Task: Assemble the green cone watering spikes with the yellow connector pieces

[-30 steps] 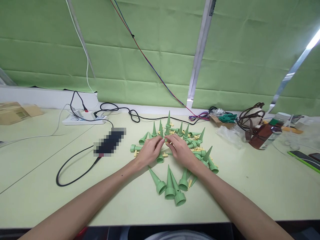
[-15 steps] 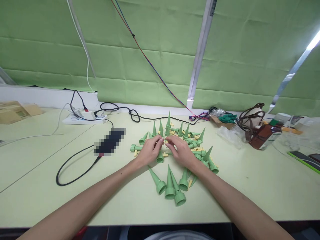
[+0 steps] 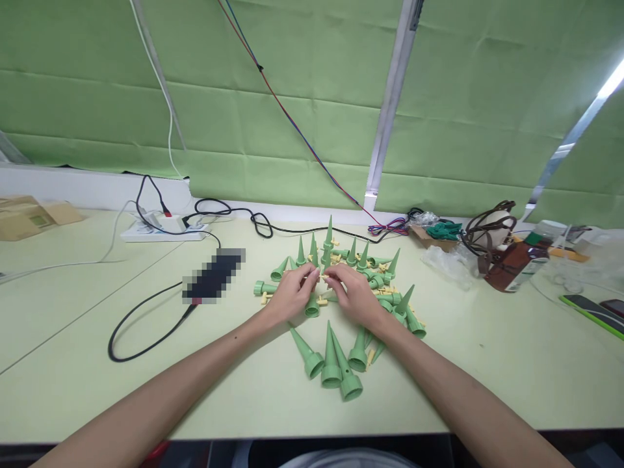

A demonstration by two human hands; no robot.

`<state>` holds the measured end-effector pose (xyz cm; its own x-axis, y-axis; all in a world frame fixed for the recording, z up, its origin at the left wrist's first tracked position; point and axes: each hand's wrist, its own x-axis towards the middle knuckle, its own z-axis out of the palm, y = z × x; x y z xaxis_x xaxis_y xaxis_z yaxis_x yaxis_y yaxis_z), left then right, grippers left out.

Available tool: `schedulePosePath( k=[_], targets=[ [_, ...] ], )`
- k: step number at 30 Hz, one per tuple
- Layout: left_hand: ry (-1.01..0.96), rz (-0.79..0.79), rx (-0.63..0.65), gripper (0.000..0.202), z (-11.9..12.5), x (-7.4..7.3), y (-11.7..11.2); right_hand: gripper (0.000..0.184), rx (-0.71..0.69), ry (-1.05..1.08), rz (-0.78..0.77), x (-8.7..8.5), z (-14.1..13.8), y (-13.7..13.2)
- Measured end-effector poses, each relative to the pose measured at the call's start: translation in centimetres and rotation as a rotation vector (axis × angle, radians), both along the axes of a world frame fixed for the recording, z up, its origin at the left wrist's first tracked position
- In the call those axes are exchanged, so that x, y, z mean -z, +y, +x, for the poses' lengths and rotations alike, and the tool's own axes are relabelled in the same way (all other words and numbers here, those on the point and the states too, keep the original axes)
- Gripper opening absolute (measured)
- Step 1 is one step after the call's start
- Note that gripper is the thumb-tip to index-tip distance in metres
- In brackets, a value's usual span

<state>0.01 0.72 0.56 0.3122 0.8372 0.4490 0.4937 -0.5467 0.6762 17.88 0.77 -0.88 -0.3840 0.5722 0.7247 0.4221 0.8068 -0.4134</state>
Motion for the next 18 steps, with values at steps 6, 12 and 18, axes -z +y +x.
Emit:
schedulePosePath(
  k=[6, 12, 18],
  targets=[
    [-0.005, 0.014, -0.018, 0.035, -0.03, -0.10, -0.05, 0.013, 0.014, 0.023, 0.014, 0.09, 0.21, 0.09],
    [0.011, 0.019, -0.034, 0.034, -0.07, -0.17, -0.08, 0.014, 0.014, 0.027, 0.012, 0.04, 0.27, 0.18],
    [0.104, 0.054, -0.082, 0.033, -0.20, 0.18, 0.26, 0.015, 0.032, 0.038, 0.000, 0.07, 0.28, 0.11]
  ],
)
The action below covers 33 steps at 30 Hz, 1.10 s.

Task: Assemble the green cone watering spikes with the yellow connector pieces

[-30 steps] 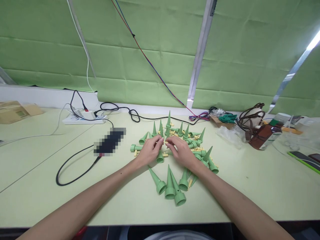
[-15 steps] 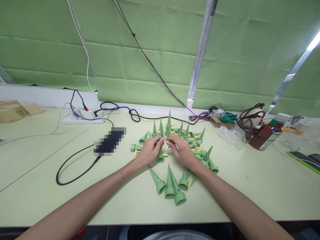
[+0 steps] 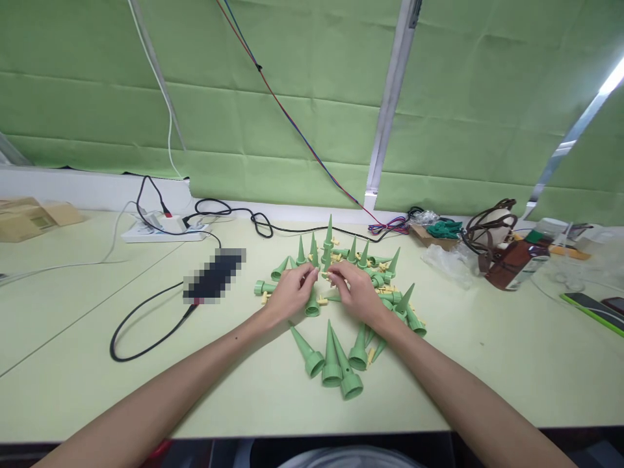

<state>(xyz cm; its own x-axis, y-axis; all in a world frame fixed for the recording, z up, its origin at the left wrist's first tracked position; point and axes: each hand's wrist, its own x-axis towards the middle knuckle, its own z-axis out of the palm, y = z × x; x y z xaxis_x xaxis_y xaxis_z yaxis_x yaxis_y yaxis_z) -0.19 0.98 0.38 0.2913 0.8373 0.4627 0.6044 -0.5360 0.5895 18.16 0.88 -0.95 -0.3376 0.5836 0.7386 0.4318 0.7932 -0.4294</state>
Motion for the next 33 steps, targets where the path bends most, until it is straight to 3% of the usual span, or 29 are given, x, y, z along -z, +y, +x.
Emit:
schedulePosePath(
  k=[5, 15, 23, 33],
  targets=[
    [0.197, -0.030, 0.016, 0.031, -0.22, 0.52, 0.21, 0.014, 0.033, 0.033, 0.006, -0.05, -0.01, 0.00],
    [0.276, -0.087, -0.010, 0.026, -0.28, 0.44, 0.07, 0.015, 0.043, 0.023, -0.022, -0.05, -0.14, -0.16],
    [0.272, -0.115, 0.055, 0.026, -0.22, 0.54, 0.04, 0.015, 0.040, 0.018, -0.023, 0.01, -0.13, -0.11],
    [0.143, -0.060, 0.037, 0.017, 0.07, 0.14, -0.11, 0.016, 0.064, 0.045, -0.031, -0.09, -0.10, -0.07]
  ],
)
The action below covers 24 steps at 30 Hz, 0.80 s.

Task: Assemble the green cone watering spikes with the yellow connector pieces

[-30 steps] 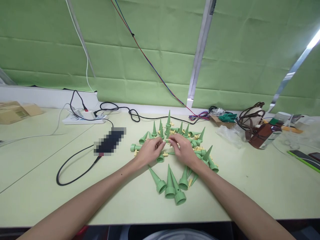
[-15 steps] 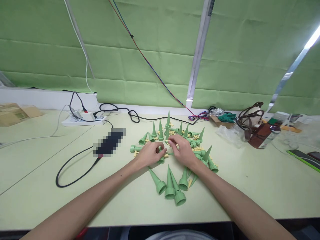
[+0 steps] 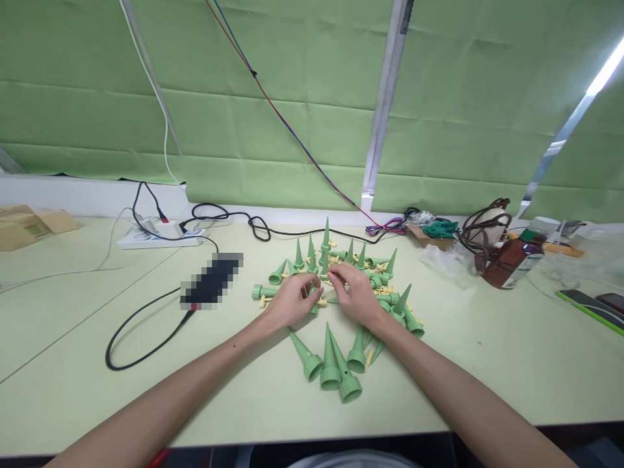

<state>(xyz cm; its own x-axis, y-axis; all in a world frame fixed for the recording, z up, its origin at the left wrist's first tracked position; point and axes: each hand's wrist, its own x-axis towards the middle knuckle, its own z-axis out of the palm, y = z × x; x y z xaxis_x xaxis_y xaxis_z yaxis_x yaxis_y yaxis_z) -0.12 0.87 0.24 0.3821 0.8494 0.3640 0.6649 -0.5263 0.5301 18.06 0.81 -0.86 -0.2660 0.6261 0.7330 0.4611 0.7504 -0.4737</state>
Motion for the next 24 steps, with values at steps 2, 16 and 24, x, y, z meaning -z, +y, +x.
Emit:
schedulePosePath(
  k=[2, 16, 24],
  targets=[
    [-0.051, 0.040, -0.020, 0.016, -0.08, -0.11, 0.07, 0.017, 0.009, 0.007, 0.007, -0.01, 0.02, 0.03],
    [-0.283, 0.021, -0.131, 0.018, -0.41, -0.43, 0.28, 0.020, 0.031, -0.037, -0.026, 0.36, 0.05, 0.34],
    [-0.281, 0.012, -0.107, 0.019, -0.29, -0.42, 0.20, 0.019, 0.017, -0.050, -0.039, 0.55, -0.04, 0.40]
  ],
)
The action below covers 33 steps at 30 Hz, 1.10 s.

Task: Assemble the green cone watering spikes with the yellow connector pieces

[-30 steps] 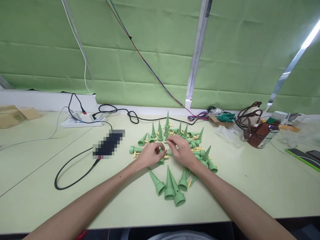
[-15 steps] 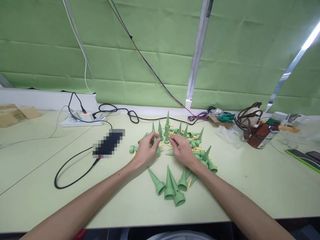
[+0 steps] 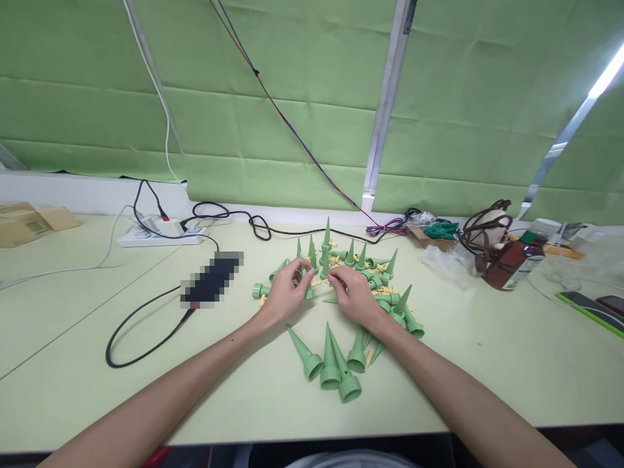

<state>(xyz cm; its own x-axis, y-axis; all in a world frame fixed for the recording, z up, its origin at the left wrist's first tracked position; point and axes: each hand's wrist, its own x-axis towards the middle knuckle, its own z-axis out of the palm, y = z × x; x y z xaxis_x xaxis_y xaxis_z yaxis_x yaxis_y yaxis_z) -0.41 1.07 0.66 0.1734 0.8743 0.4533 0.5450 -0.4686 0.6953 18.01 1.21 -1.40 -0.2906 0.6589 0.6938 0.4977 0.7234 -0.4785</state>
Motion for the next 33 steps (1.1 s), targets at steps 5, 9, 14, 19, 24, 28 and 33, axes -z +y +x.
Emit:
schedulePosePath(
  k=[5, 9, 14, 19, 24, 28, 33],
  targets=[
    [-0.007, 0.007, 0.007, 0.020, 0.18, -0.01, -0.12, 0.017, -0.034, -0.008, -0.012, -0.01, -0.10, -0.21],
    [-0.011, 0.020, 0.043, 0.025, 0.25, 0.10, -0.15, 0.015, -0.069, -0.026, -0.021, -0.02, -0.21, -0.39],
    [0.006, 0.043, 0.070, 0.027, 0.19, 0.24, -0.08, 0.014, -0.085, -0.028, -0.024, -0.08, -0.26, -0.54],
    [0.017, 0.028, 0.078, 0.029, 0.14, 0.28, -0.10, 0.014, -0.098, -0.027, -0.023, -0.21, -0.26, -0.59],
    [0.031, 0.010, 0.087, 0.028, 0.13, 0.40, -0.10, 0.012, -0.103, -0.038, -0.031, -0.20, -0.24, -0.58],
    [0.028, 0.001, 0.095, 0.028, 0.08, 0.54, 0.03, 0.012, -0.111, -0.037, -0.025, -0.09, -0.23, -0.51],
    [0.037, 0.012, 0.098, 0.028, 0.03, 0.64, 0.16, 0.011, -0.113, -0.038, -0.026, 0.08, -0.24, -0.38]
  ],
)
